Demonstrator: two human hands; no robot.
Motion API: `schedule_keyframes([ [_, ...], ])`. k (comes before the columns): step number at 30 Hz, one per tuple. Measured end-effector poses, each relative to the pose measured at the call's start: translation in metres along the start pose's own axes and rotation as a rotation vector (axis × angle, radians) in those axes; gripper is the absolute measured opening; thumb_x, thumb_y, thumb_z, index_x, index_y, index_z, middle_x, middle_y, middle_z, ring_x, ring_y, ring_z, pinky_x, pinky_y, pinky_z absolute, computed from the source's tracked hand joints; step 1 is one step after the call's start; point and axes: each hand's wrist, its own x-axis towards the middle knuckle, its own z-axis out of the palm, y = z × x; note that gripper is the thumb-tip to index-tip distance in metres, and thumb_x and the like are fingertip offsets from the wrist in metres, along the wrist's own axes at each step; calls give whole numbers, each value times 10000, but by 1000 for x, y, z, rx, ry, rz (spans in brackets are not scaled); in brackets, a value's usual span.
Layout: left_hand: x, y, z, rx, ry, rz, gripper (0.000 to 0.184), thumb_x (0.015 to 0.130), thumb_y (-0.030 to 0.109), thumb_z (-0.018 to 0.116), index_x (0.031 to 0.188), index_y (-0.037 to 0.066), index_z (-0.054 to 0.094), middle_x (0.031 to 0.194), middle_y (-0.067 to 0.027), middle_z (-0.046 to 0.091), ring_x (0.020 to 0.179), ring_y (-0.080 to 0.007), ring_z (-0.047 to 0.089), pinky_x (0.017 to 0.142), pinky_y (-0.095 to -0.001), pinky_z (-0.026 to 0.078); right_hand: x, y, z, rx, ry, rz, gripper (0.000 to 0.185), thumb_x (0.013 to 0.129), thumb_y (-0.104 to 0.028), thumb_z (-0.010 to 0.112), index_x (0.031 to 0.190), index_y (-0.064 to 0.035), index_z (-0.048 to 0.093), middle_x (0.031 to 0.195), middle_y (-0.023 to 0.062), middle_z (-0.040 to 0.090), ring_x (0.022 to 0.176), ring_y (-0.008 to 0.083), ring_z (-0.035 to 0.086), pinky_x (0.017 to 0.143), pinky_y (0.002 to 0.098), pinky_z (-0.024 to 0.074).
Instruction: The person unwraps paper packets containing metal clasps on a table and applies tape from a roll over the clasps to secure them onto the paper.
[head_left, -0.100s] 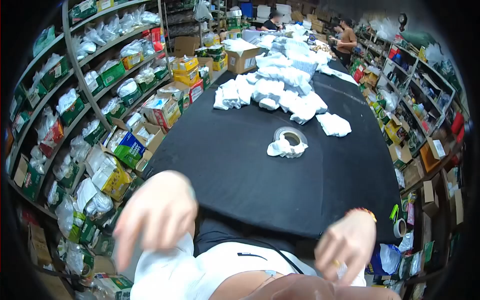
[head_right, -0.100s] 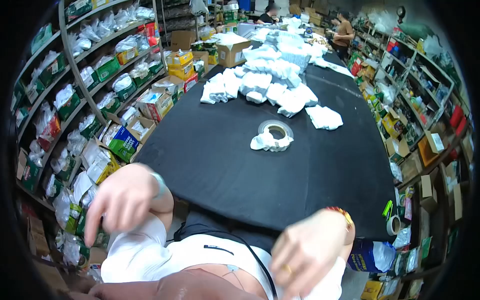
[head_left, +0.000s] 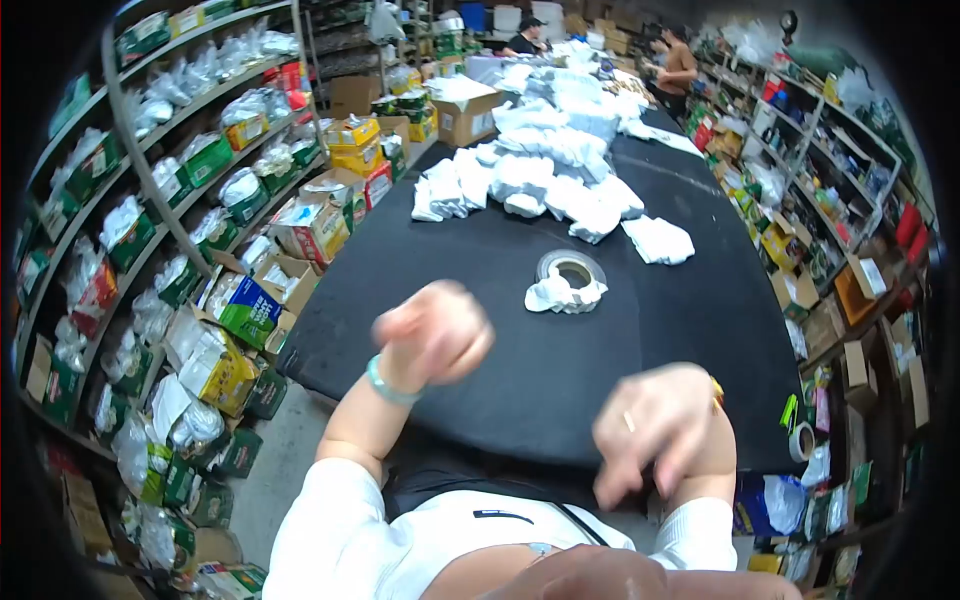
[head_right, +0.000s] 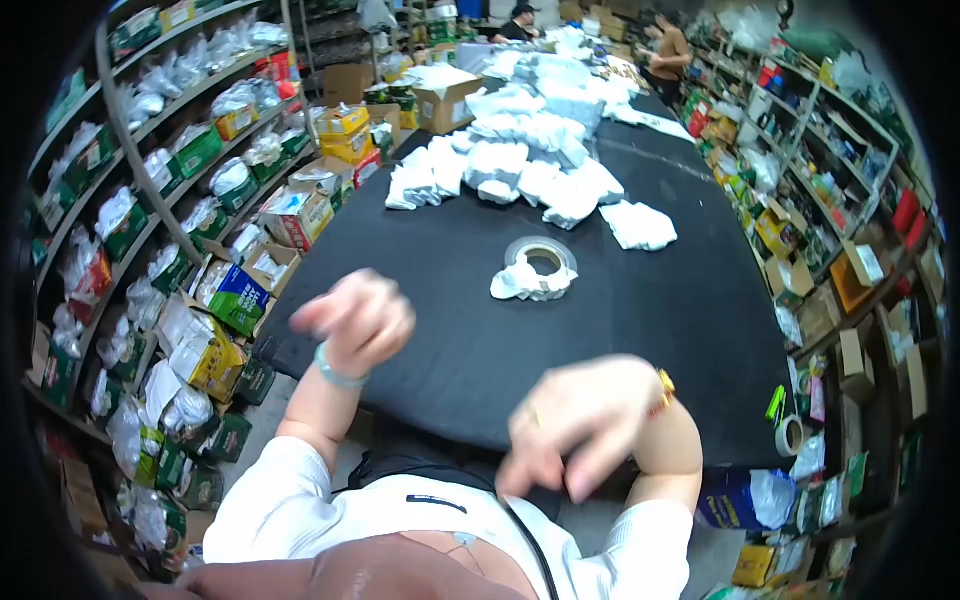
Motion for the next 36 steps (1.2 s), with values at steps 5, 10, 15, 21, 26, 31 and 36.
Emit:
schedule_keyframes([
  [5, -97, -51, -124, -184, 1098, 179, 263, 950, 185, 459, 1158, 41, 534, 807, -14, 482, 677, -93, 448, 559, -205, 397, -76, 104, -52, -635, 660, 819, 430, 895, -298, 593, 1195, 7, 548, 950, 126, 607, 797, 219, 580, 755, 326, 464],
  [10, -134, -67, -150, -234, 1269, 255, 269, 963, 161, 424, 1183, 37, 518, 834, -23, 484, 700, -102, 455, 586, -213, 402, -163, 220, -50, -1397, 569, 1236, 526, 873, -312, 595, 1285, -13, 460, 1113, 188, 551, 941, 300, 571, 870, 368, 427],
  [15, -153, -79, -155, -191, 1284, 159, 275, 962, 172, 434, 1184, 33, 519, 836, -30, 488, 710, -111, 461, 600, -227, 419, -185, 212, -82, -1269, 480, 1622, 613, 846, -355, 619, 1323, -24, 422, 1110, 190, 540, 991, 321, 553, 905, 400, 419],
  [21, -144, -92, -162, -238, 1286, 112, 268, 963, 222, 454, 1141, 50, 558, 821, -19, 517, 696, -95, 471, 593, -210, 419, -226, 216, -174, -1179, 999, 1297, 494, 868, -415, 571, 1151, -10, 562, 998, 165, 637, 890, 301, 612, 798, 354, 487],
  [26, -139, -93, -157, -206, 1316, 97, 263, 961, 215, 455, 1132, 46, 562, 798, -18, 513, 685, -92, 466, 589, -212, 413, -215, 300, -273, -981, 1272, 1319, 478, 907, -396, 493, 1061, 48, 578, 969, 189, 648, 867, 291, 625, 783, 380, 485],
  [31, -141, -95, -158, -221, 1315, 95, 259, 950, 211, 461, 1115, 41, 565, 782, -18, 508, 673, -90, 464, 592, -208, 410, -221, 366, -341, -870, 1579, 1400, 468, 899, -332, 484, 1063, 102, 542, 909, 211, 632, 812, 293, 610, 754, 373, 487],
  [36, -142, -96, -159, -136, 1329, 53, 244, 939, 202, 476, 1102, 45, 568, 796, -22, 519, 669, -85, 478, 568, -199, 410, -221, 367, -337, -638, 1690, 1325, 385, 905, -267, 488, 1047, 85, 552, 854, 161, 618, 704, 222, 573, 675, 306, 483],
])
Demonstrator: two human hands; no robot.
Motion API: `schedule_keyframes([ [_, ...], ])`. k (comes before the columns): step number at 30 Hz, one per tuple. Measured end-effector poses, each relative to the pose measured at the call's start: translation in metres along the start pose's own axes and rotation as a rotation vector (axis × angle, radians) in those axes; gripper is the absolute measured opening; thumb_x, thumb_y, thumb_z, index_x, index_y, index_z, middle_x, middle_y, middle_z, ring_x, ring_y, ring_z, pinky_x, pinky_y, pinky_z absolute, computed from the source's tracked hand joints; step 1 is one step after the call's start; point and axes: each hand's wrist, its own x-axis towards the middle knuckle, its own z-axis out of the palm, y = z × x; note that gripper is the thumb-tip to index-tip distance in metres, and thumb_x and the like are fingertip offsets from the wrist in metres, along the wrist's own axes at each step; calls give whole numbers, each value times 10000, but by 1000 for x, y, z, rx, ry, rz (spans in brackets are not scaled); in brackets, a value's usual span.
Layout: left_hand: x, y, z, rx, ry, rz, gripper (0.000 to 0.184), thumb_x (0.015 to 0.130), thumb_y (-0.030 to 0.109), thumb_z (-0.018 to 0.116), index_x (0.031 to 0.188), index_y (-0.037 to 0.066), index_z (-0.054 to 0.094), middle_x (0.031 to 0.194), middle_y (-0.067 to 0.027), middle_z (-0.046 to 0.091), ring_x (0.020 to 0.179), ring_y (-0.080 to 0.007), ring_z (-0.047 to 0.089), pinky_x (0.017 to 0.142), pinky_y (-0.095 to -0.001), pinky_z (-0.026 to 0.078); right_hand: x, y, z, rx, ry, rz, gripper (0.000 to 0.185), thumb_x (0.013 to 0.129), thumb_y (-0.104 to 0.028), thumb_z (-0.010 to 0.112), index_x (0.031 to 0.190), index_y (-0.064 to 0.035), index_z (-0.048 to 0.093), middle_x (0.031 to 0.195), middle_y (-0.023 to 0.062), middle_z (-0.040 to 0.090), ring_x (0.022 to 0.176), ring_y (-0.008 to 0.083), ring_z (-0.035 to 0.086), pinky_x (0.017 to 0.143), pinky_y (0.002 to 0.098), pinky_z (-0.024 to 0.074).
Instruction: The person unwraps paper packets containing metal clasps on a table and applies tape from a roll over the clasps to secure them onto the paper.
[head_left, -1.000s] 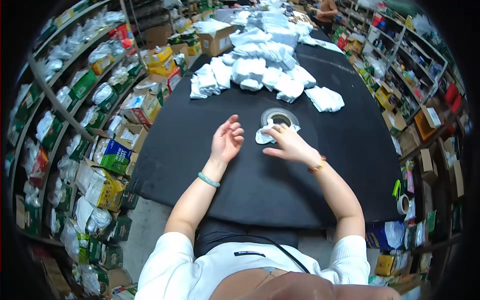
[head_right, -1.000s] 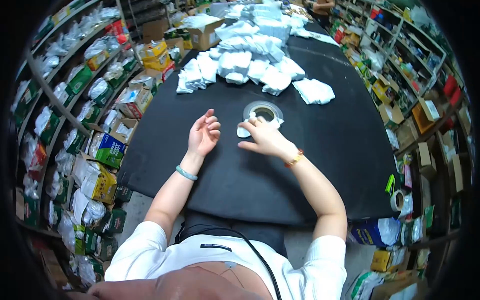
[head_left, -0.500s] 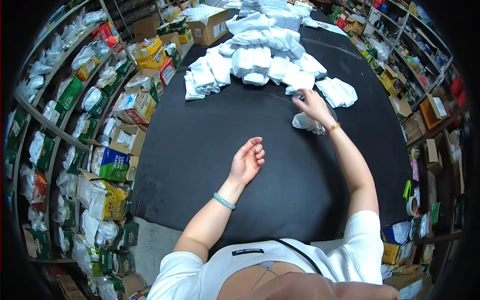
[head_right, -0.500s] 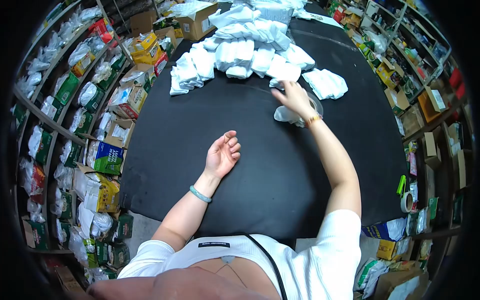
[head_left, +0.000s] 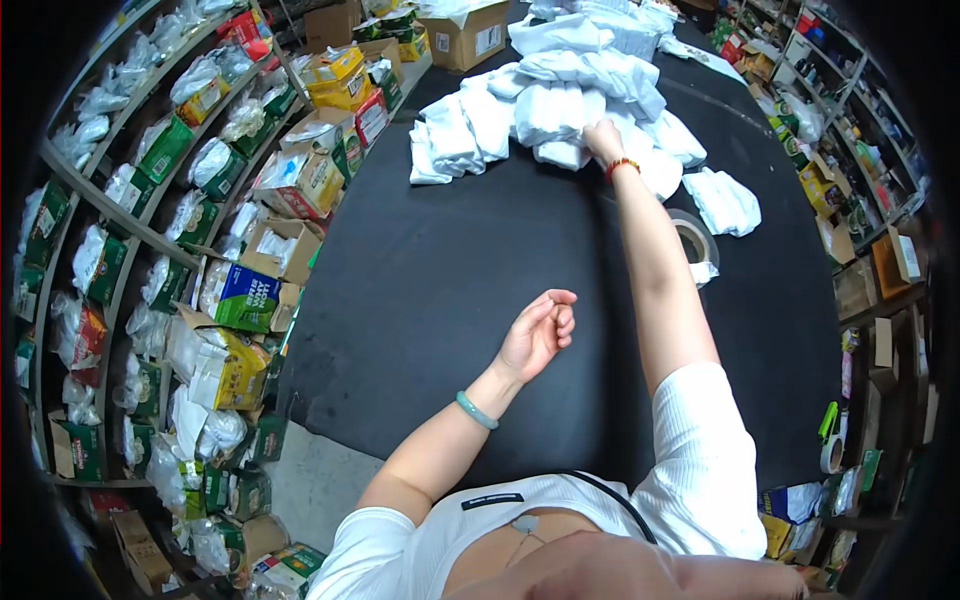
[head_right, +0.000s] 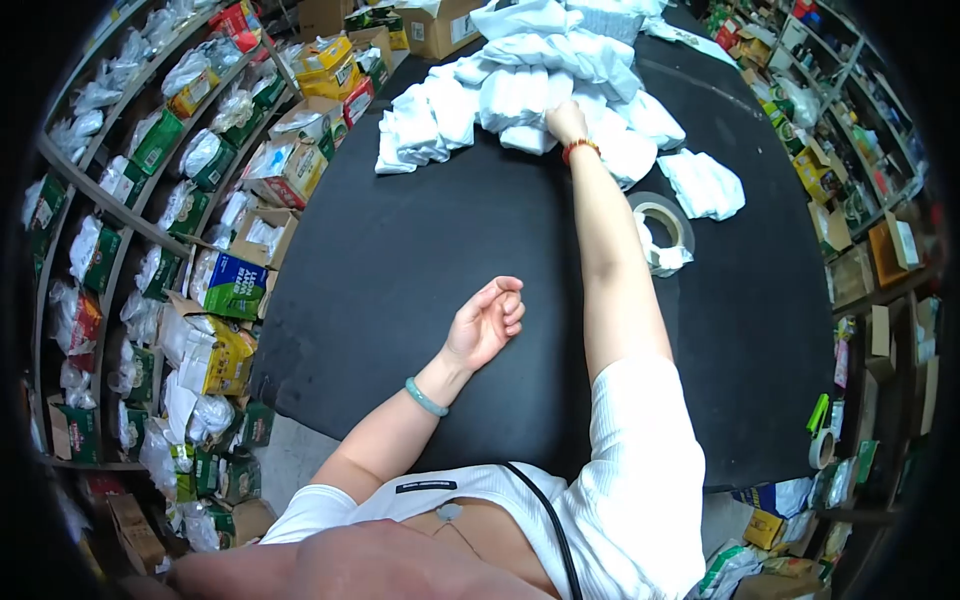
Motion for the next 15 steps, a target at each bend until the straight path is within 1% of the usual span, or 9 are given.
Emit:
schedule_keyframes([
  [5, 2, 1, -2, 8, -5, 36, 242, 931, 178, 485, 1121, 42, 548, 817, -29, 533, 669, -77, 492, 538, -191, 413, -93, 5, -67, 715, -311, 102, 304, 910, -201, 491, 1031, 68, 561, 800, 111, 604, 597, 151, 535, 597, 239, 479],
  [7, 4, 2, 1, 192, 68, 155, 257, 931, 154, 482, 1161, 46, 521, 862, -37, 549, 679, -69, 507, 523, -184, 422, -151, 11, -100, 914, -472, 110, 272, 912, -175, 493, 1025, 61, 565, 779, 91, 599, 553, 123, 520, 566, 213, 477],
  [8, 3, 5, 9, 252, 169, 204, 292, 912, 126, 491, 1198, 67, 501, 904, -38, 559, 679, -94, 514, 569, -221, 466, -178, 16, -113, 988, -540, 114, 256, 913, -162, 493, 1022, 58, 567, 768, 81, 596, 532, 109, 513, 550, 199, 477],
  [10, 8, -6, 7, 882, 242, 583, 363, 873, 144, 546, 1228, 87, 503, 1025, -53, 586, 750, -138, 570, 635, -276, 503, -229, 41, -134, 1116, -633, 142, 225, 915, -136, 495, 1016, 51, 571, 746, 62, 591, 489, 80, 498, 518, 172, 475],
  [11, -2, -14, 6, 889, 245, 552, 363, 873, 144, 546, 1228, 87, 503, 1025, -53, 586, 750, -138, 570, 635, -276, 503, -249, 58, -138, 1177, -674, 170, 232, 915, -147, 502, 1014, 49, 576, 761, 67, 597, 491, 78, 499, 508, 170, 473],
  [12, -9, -16, 10, 1213, 143, 636, 371, 862, 156, 561, 1223, 84, 515, 1034, -59, 591, 765, -149, 577, 648, -286, 506, -271, 74, -141, 1237, -716, 201, 239, 915, -159, 509, 1013, 47, 581, 776, 72, 603, 493, 75, 501, 497, 167, 471],
  [13, -13, -14, 16, 1528, 22, 735, 380, 851, 168, 576, 1217, 81, 526, 1043, -65, 595, 780, -159, 585, 661, -297, 508, -286, 82, -146, 1236, -706, 190, 239, 915, -159, 509, 1013, 47, 581, 776, 72, 603, 493, 75, 501, 497, 167, 471],
  [14, -13, -12, 24, 1834, -114, 838, 389, 840, 180, 591, 1212, 77, 537, 1053, -71, 599, 795, -170, 592, 674, -308, 511, -301, 89, -150, 1184, -778, 204, 257, 909, -164, 512, 1030, 51, 585, 793, 77, 614, 502, 80, 509, 494, 173, 473],
  [15, -13, -13, 33, 1983, -182, 881, 394, 835, 186, 599, 1209, 76, 542, 1057, -74, 601, 802, -176, 596, 681, -313, 512, -312, 93, -155, 1128, -849, 225, 276, 903, -169, 516, 1046, 55, 589, 809, 83, 625, 511, 85, 518, 491, 179, 475],
])
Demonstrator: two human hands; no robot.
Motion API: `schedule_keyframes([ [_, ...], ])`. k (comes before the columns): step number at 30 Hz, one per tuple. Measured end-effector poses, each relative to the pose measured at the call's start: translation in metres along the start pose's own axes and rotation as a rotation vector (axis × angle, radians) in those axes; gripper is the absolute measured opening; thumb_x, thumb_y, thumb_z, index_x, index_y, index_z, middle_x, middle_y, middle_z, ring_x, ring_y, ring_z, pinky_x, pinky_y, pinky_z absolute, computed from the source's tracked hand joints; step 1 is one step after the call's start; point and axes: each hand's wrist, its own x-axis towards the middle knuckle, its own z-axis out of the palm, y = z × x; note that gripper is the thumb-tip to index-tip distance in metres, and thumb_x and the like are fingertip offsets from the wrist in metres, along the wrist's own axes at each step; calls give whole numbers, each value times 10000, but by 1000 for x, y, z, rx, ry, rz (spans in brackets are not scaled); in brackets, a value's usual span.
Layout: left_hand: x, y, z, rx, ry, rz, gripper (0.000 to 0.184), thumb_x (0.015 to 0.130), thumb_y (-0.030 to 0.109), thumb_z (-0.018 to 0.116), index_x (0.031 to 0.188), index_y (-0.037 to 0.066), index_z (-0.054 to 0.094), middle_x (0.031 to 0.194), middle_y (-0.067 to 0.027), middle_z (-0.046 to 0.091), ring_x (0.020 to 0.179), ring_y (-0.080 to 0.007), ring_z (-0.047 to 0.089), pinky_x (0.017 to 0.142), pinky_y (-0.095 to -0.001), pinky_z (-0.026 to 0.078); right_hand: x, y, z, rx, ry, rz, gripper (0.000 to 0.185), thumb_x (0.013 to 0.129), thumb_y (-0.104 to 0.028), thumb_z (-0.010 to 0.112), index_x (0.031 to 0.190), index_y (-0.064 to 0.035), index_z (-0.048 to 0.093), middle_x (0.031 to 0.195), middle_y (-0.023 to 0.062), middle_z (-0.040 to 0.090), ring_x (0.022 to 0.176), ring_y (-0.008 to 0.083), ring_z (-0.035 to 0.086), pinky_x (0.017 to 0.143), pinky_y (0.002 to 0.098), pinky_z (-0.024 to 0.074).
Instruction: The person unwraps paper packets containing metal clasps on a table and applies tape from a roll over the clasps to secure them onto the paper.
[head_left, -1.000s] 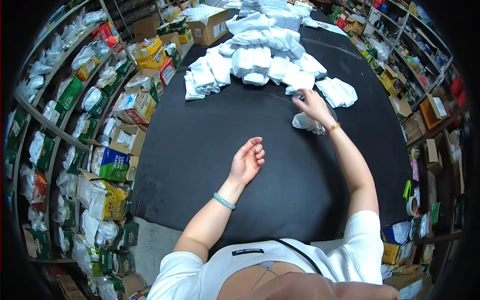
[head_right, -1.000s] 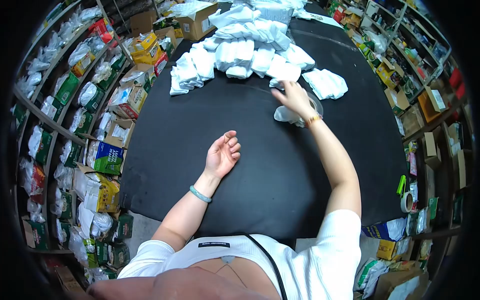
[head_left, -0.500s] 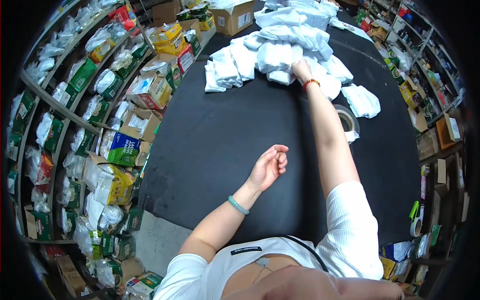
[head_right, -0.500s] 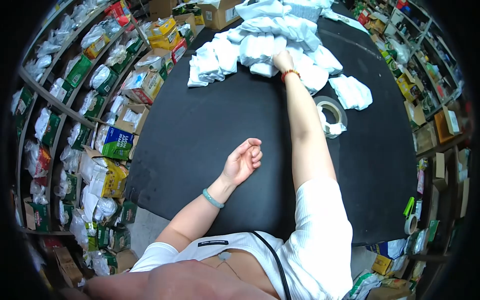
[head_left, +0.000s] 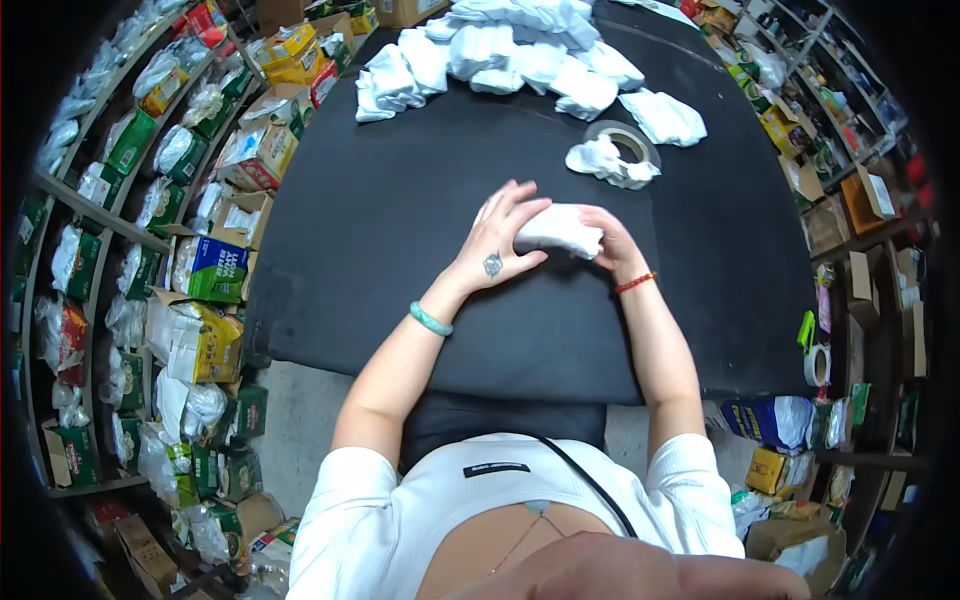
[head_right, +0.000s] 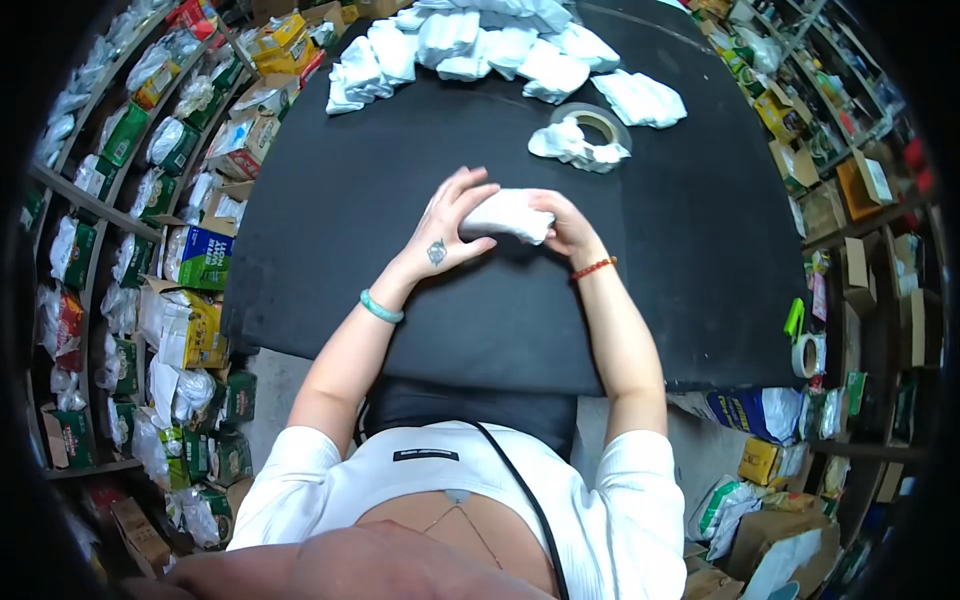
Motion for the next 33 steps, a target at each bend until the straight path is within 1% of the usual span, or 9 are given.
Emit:
schedule_keyframes([
  [1, 5, 7, -2, 124, -38, 98, 399, 829, 192, 606, 1206, 74, 548, 1062, -77, 603, 810, -181, 600, 687, -319, 513, -4, 0, 5, -60, 10, 13, 244, 901, -153, 516, 1023, 45, 588, 766, 56, 607, 481, 54, 467, 455, 161, 445],
  [7, 12, 20, -45, -659, -857, -783, 398, 814, 269, 642, 1096, -10, 615, 991, -138, 636, 808, -217, 618, 714, -271, 527, -31, 11, 30, -166, 118, 66, 326, 898, -194, 505, 1077, 68, 580, 866, 116, 648, 533, 113, 563, 499, 192, 491],
  [11, 12, 17, -62, -667, -831, -953, 405, 815, 273, 647, 1081, -31, 608, 1052, -151, 625, 846, -220, 625, 719, -252, 527, -27, 13, 56, -366, 236, -156, 313, 937, -243, 499, 1032, 43, 586, 820, 107, 641, 527, 123, 567, 508, 197, 499],
  [14, -1, 6, -55, -698, -390, -1014, 399, 812, 247, 644, 1091, -34, 599, 1085, -155, 609, 928, -222, 607, 722, -270, 529, -31, 19, 56, -547, 51, 21, 299, 960, -263, 493, 1007, 19, 582, 781, 88, 625, 556, 126, 582, 539, 193, 506],
  [21, -26, -6, -35, -285, -158, -989, 437, 794, 260, 667, 1125, -13, 584, 1129, -166, 586, 1067, -271, 558, 740, -339, 528, -33, 11, 57, -494, -157, 213, 249, 967, -235, 506, 1015, -3, 579, 747, 59, 599, 607, 115, 591, 572, 180, 498],
  [25, -20, 18, -27, 403, 9, 16, 480, 780, 306, 680, 1150, 17, 581, 1122, -178, 590, 1122, -289, 527, 750, -412, 514, -22, 16, 47, -449, 16, -30, 214, 959, -207, 522, 999, -6, 585, 760, 57, 602, 635, 100, 586, 582, 168, 483],
  [28, -23, 55, -36, 440, -247, 34, 379, 787, 313, 658, 1055, 48, 622, 1082, -163, 618, 1035, -291, 584, 776, -428, 488, -21, 17, 44, -449, 115, -71, 210, 957, -204, 520, 992, -9, 590, 765, 59, 605, 630, 94, 578, 572, 170, 477],
  [30, -25, 63, -57, 673, -812, -319, 249, 814, 247, 608, 983, 64, 631, 1034, -144, 648, 926, -268, 633, 783, -410, 480, -24, 15, 42, -455, 214, -104, 206, 955, -202, 518, 986, -13, 594, 769, 61, 608, 625, 88, 571, 563, 171, 470],
  [33, -35, 49, -80, 878, -1013, -393, 213, 863, 255, 591, 952, 61, 596, 971, -120, 629, 836, -300, 642, 782, -404, 487, -23, 12, 43, -552, 239, -115, 194, 949, -191, 516, 991, -20, 599, 778, 57, 613, 642, 92, 575, 579, 183, 477],
])
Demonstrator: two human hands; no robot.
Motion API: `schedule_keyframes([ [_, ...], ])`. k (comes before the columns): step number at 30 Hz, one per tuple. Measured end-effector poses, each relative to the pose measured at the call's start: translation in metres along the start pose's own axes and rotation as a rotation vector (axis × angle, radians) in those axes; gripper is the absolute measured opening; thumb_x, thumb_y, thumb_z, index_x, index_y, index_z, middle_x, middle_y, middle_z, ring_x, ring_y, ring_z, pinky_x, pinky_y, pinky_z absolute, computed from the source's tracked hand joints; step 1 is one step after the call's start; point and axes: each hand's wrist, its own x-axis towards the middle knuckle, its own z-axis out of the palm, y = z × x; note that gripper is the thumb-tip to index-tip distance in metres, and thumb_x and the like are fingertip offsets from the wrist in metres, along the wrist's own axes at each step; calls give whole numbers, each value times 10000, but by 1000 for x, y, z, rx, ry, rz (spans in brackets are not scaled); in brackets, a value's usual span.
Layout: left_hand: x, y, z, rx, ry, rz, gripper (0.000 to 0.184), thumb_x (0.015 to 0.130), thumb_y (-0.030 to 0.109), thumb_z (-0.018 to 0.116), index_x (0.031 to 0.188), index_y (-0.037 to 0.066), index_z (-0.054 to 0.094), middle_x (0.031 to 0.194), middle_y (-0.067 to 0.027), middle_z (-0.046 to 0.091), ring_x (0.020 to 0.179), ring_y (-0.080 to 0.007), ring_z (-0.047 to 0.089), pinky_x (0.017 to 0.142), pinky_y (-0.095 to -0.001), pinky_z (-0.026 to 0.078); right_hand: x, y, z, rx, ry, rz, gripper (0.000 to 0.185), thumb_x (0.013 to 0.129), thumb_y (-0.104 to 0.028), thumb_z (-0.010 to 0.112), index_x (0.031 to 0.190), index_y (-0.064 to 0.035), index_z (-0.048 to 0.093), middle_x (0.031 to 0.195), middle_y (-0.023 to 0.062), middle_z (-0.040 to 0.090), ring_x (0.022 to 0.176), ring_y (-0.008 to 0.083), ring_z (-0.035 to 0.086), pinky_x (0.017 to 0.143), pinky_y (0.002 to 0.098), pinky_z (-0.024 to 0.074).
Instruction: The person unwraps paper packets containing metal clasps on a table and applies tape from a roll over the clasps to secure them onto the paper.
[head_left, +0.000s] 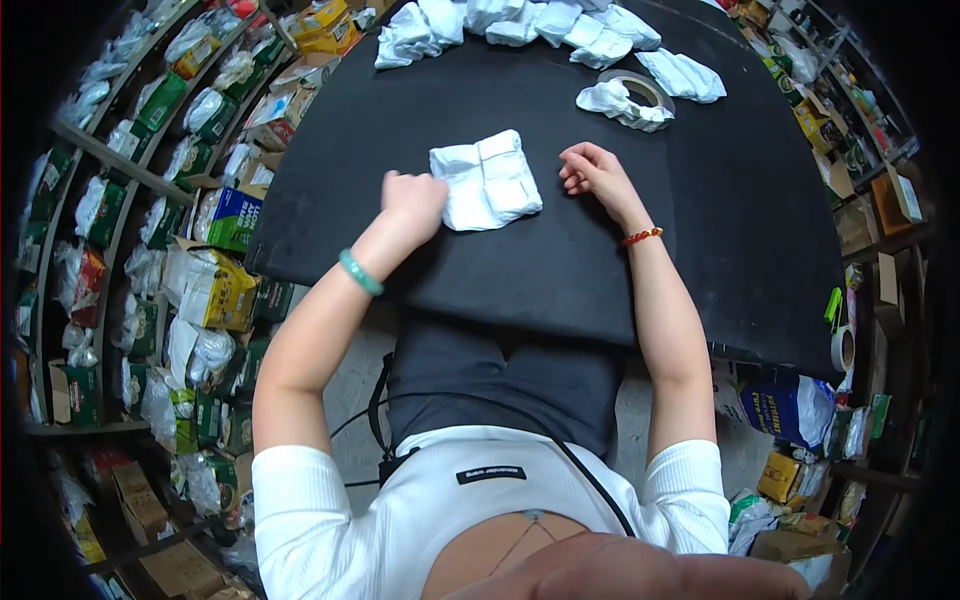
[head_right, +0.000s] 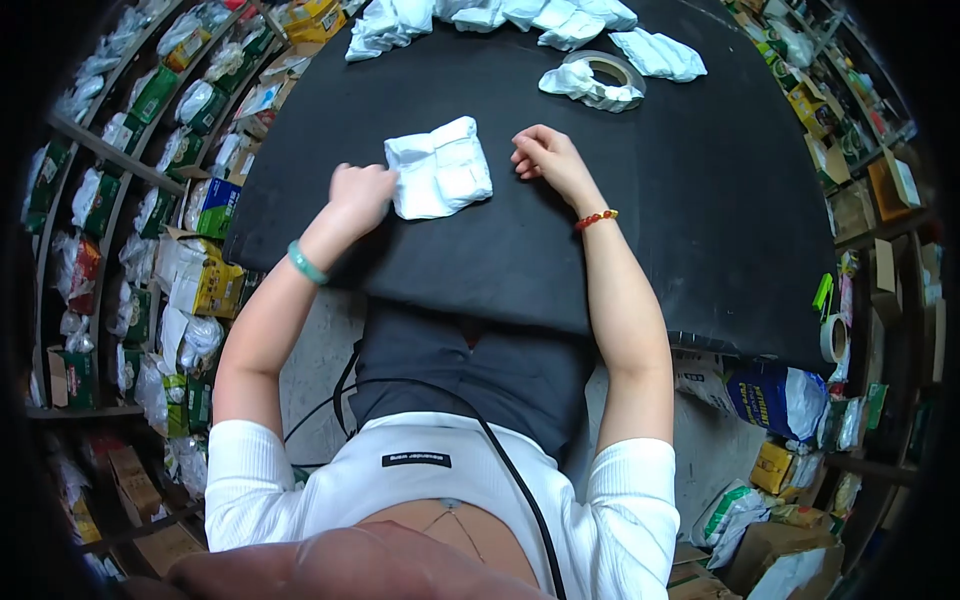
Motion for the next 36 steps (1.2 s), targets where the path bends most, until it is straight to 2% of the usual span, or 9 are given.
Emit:
schedule_keyframes([
  [2, -7, -5, 7, 73, 301, -27, 232, 808, 193, 610, 997, 58, 604, 961, -122, 644, 850, -270, 641, 757, -390, 481, 0, 2, 4, -82, 13, -1, 185, 943, -179, 513, 995, -28, 604, 787, 52, 619, 658, 95, 579, 595, 196, 485],
  [7, 23, 55, 12, -399, 904, 300, 283, 783, 154, 630, 1022, 24, 550, 923, -129, 587, 803, -281, 606, 787, -397, 459, 0, 10, 17, -312, 92, -142, 176, 885, -137, 564, 1014, -28, 611, 824, 47, 637, 642, 140, 596, 613, 236, 504],
  [10, 25, 66, 10, -335, 768, 150, 267, 770, 155, 635, 981, 20, 542, 924, -130, 567, 838, -280, 584, 806, -384, 442, 1, 14, 18, -506, 165, -350, 179, 874, -120, 572, 1028, -36, 610, 890, 49, 635, 690, 155, 602, 645, 247, 503],
  [12, 10, 64, 9, -435, 455, 196, 220, 767, 135, 625, 945, 38, 540, 934, -114, 562, 834, -264, 564, 810, -359, 425, 0, 18, 21, -682, 231, -542, 190, 863, -104, 579, 1041, -44, 609, 956, 50, 632, 738, 170, 608, 676, 257, 501],
  [14, -9, 63, 19, -313, 719, 320, 165, 772, 91, 596, 927, 59, 548, 897, -91, 559, 792, -251, 573, 787, -371, 432, 3, 14, 23, -728, 193, -657, 196, 858, -100, 585, 1044, -44, 608, 969, 55, 630, 748, 178, 607, 682, 262, 497],
  [17, -44, 55, 24, -351, 763, 311, 114, 789, 72, 591, 900, 77, 561, 843, -69, 556, 749, -241, 585, 824, -389, 436, 16, 3, 37, -848, 41, -1017, 214, 842, -88, 602, 1052, -44, 607, 1008, 67, 623, 777, 204, 604, 702, 275, 487],
  [22, -74, 50, 41, -206, 728, 226, 82, 810, 106, 608, 877, 79, 568, 864, -82, 547, 793, -229, 584, 867, -397, 434, 21, 0, 51, -1119, -130, -600, 201, 847, -87, 604, 1045, -53, 603, 992, 79, 622, 785, 214, 590, 724, 302, 479],
  [32, -94, 50, 36, -461, 587, 288, 67, 824, 101, 619, 856, 67, 571, 851, -96, 538, 751, -240, 580, 865, -354, 442, 19, -3, 42, -744, -326, -588, 143, 865, -103, 604, 993, -42, 591, 917, 76, 613, 719, 189, 568, 667, 289, 465],
  [36, -94, 56, 37, -436, 563, 287, 70, 832, 87, 609, 886, 50, 586, 872, -92, 572, 743, -237, 588, 841, -331, 449, 18, 1, 48, -882, -257, -653, 151, 869, -105, 601, 1005, -38, 596, 913, 71, 614, 721, 176, 563, 667, 269, 457],
])
